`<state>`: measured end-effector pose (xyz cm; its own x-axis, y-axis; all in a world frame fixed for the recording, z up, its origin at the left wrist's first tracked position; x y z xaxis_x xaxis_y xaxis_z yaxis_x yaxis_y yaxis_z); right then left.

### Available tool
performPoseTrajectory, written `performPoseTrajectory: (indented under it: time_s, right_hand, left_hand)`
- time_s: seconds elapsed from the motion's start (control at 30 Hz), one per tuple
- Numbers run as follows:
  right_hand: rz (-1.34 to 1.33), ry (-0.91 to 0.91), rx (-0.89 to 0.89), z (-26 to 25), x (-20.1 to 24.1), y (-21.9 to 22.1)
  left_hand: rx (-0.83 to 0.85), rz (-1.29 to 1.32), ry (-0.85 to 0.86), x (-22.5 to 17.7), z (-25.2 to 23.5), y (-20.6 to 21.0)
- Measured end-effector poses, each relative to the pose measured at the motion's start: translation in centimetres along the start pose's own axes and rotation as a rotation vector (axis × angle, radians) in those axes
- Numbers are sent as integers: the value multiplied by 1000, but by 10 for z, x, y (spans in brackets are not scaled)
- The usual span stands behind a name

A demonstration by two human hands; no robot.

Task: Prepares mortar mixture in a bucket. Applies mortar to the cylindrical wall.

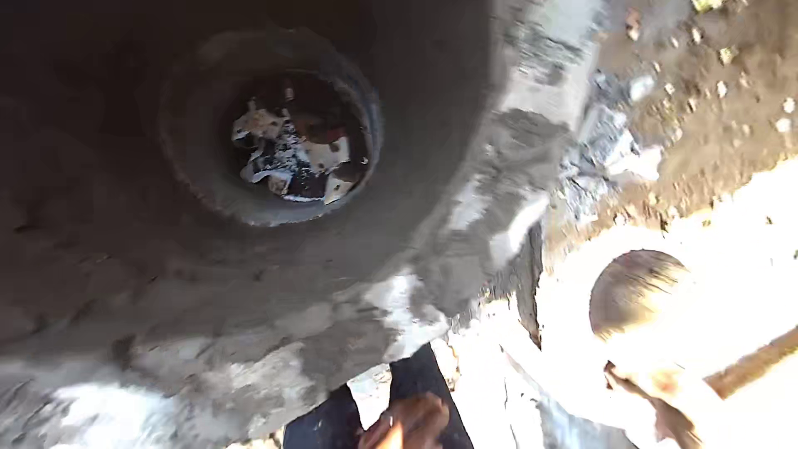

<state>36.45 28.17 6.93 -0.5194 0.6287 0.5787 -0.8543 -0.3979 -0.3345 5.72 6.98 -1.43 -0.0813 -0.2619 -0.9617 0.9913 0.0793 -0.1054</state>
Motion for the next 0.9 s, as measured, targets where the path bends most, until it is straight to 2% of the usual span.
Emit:
performPoseTrajectory:
  time_s: [0.03,0.07,0.1,0.17,0.23,0.3,0.37,0.4,0.43,0.47,0.5,0.57,0.63,0.73,0.8,0.9]
  right_hand:
    - [44,80,-127,-17,-30,0]
    - [164,152,-255,-35,-66,-4]
    - [351,205,-310,-52,-98,-6]
    - [556,295,-239,-93,-152,-5]
    - [516,310,-120,-131,-213,5]
    - [503,339,-6,-184,-262,21]
    - [543,470,87,-227,-302,39]
    - [545,502,106,-250,-318,47]
    - [538,529,130,-268,-330,55]
    - [522,542,151,-287,-339,63]
    - [511,537,174,-307,-347,70]
    - [500,541,225,-338,-370,84]
    - [508,544,244,-360,-390,100]
    - [510,559,245,-380,-417,125]
    - [462,575,269,-385,-431,138]
    - [224,517,245,-382,-456,149]
  left_hand:
    - [50,-17,-126,12,-16,29]
    - [65,-54,-226,31,-32,59]
    - [83,-109,-315,54,-48,87]
    - [180,-216,-519,96,-95,128]
    - [234,-257,-695,136,-142,161]
    - [181,-359,-734,205,-188,187]
    - [77,-443,-723,274,-212,208]
    - [6,-486,-700,303,-225,218]
    - [9,-541,-731,323,-238,224]
    - [184,-511,-924,324,-263,222]
    - [209,-473,-986,335,-283,225]
    - [80,-453,-882,375,-290,238]
    - [98,-432,-850,402,-303,247]
    - [214,-539,-887,411,-320,263]
    - [199,-579,-804,427,-316,270]
    - [237,-560,-705,429,-306,280]
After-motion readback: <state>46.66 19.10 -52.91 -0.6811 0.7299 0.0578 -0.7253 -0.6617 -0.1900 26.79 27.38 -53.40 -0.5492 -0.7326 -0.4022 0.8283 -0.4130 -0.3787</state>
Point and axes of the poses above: each hand's wrist, its own z-axis away from the middle knuckle, its own y-axis out of the palm, x = y × z, the point moved 2 cm from there along -z, towards the middle knuckle, and after that the axes turned 4 degrees about -z, right-handed, at the moved point
